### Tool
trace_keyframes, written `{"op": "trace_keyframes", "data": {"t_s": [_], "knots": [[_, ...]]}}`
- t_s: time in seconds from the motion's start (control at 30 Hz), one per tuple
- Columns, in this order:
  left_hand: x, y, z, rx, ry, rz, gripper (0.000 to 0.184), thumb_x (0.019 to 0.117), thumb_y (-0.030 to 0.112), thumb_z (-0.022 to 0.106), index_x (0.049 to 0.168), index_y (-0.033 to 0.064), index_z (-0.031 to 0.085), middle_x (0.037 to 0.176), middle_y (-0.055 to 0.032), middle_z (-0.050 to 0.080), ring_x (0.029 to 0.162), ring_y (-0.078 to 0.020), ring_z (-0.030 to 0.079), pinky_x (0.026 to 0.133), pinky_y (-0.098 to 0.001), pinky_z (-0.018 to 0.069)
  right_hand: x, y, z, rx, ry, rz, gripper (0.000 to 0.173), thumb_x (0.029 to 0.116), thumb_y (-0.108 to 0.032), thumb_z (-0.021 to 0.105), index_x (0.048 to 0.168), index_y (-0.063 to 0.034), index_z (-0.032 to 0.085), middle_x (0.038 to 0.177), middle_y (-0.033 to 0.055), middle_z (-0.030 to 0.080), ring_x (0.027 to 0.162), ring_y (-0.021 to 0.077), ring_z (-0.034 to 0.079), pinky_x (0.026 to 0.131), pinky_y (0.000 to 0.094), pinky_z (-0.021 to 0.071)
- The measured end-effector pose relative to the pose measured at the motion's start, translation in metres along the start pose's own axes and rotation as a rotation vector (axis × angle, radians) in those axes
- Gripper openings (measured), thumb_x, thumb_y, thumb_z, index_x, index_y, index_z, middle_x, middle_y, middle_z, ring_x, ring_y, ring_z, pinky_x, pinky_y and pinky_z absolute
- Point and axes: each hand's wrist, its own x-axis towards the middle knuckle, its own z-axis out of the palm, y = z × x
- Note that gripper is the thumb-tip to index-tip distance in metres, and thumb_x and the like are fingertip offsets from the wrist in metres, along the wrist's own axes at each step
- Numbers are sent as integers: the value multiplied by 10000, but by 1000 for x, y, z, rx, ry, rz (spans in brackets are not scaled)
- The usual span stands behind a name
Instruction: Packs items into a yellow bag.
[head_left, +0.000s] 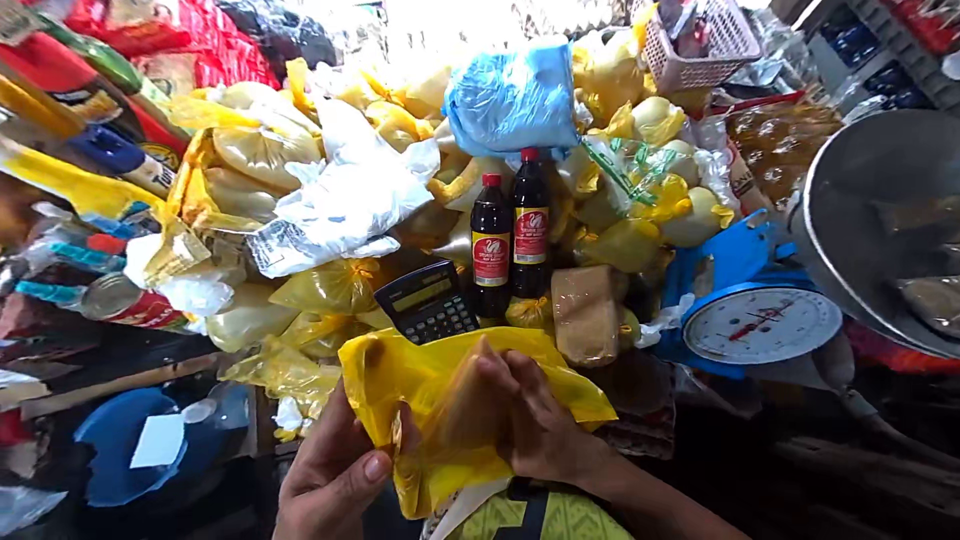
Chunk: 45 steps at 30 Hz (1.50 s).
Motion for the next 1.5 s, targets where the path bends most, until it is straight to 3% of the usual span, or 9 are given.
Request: {"op": "trace_keyframes", "data": {"t_s": [0.13,0.27,0.43,0.53,0.63,0.77,1.17,1.33,1.5], "knots": [[-1,0,2,53,-29,42,612,949,402,699,1491,224,479,1112,49,705,916,-51,663,825,-200,555,18,-2,-6,-424,-491,70,1192,630,-85,883,1594,-440,278,1532,168,472,1322,427,524,960,631,489],[-1,-2,3,5,-202,-24,555,978,438,656,1483,273,496,1063,59,714,873,-44,669,781,-195,561,31,-11,-2,-374,-808,185,712,875,-57,725,1515,-274,501,1562,252,428,1397,485,452,1080,673,409],[-13,4,-9,-91,-244,-85,559,976,392,673,1491,266,494,1047,57,716,839,-26,665,743,-179,559,59,-47,-105,90,-105,190,204,964,-164,647,1127,-99,750,1037,5,753,870,80,712,729,302,624],[-18,-5,-12,-77,-244,-35,592,957,453,678,1483,251,494,1083,54,720,818,-22,665,699,-170,550,75,33,-125,-488,182,632,548,954,-512,641,1367,-153,619,1172,108,703,1010,280,694,798,537,587],[-38,-26,-39,-22,-202,-82,695,929,427,722,1532,261,418,1229,11,694,969,-127,698,845,-282,593,59,116,-91,-697,26,1033,1299,708,-835,691,1664,-172,114,1607,320,291,1364,555,427,976,739,431],[-38,-39,-46,-55,-180,-16,801,902,402,755,1566,233,340,1289,-31,655,994,-159,686,835,-288,589,50,143,-49,-803,-71,1168,1333,680,-818,715,1671,-258,23,1620,363,199,1430,567,325,1069,735,336],[-16,13,-20,-136,-84,-96,639,925,410,727,1470,187,480,1050,26,704,791,-61,657,685,-196,558,52,112,-111,-478,120,1082,1362,568,-387,988,1642,-305,155,1459,323,441,1146,541,578,857,724,510],[-30,12,-25,-233,-33,-146,376,946,297,725,1278,130,670,954,24,724,741,-23,647,660,-162,542,53,21,-161,-382,289,580,1352,579,-347,987,1638,-239,153,1478,189,483,1242,339,593,950,573,560],[-22,16,-12,-297,-37,-197,535,988,258,661,1463,59,518,876,-18,702,715,-64,639,700,-211,556,38,-63,-129,138,420,115,1201,678,-327,967,1588,-163,200,1457,17,523,1283,169,588,1046,395,564]]}}
